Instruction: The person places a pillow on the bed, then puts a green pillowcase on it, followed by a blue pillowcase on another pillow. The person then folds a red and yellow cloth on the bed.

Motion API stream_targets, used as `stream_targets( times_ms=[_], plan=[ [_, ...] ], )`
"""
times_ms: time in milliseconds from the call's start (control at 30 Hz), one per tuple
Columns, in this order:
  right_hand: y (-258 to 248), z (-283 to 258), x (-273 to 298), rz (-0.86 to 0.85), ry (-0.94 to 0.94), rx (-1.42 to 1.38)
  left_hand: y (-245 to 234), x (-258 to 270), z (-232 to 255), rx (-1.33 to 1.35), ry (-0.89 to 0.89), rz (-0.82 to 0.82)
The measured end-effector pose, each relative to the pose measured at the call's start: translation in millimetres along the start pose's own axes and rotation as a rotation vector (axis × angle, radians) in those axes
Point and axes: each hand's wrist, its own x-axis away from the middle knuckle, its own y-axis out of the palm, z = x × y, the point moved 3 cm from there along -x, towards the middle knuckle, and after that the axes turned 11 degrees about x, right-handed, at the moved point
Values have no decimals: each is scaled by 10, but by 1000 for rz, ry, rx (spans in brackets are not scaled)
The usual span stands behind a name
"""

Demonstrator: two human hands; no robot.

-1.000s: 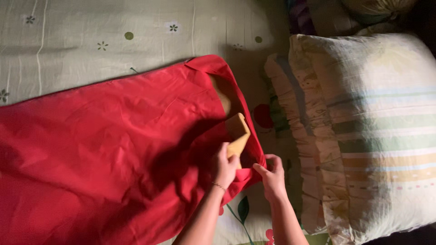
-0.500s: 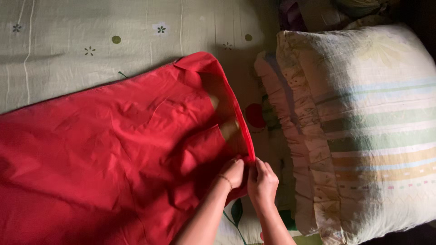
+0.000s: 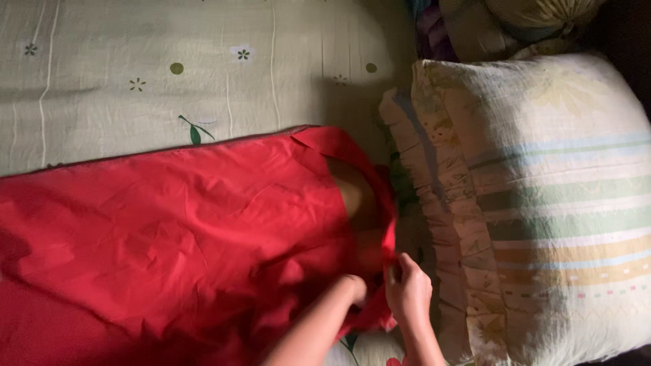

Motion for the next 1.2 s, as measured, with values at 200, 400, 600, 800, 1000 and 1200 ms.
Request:
stream_targets(
  times_ms=[200,400,600,800,1000,1200],
  plan=[
    [490,541,91,-408,-218,480,-600,238,-214,431,-7,115],
    [988,701,29,-617,-4,364,-1163,-137,-79,-406,162,729],
    [1230,373,-767,-120,-99,-42,-1206,-246,-244,-519,-320,428],
    [1329,-98,-1033,-124,-299,95,-1225,-436,-522,-462,-382,489],
    [1436,-123,-661,-739,-292,327,-1269,-590,-854,-402,-252,519],
    [1831,635,-687,-283,-83,-135,-1479,115,-1338,-445,-181,983]
  ],
)
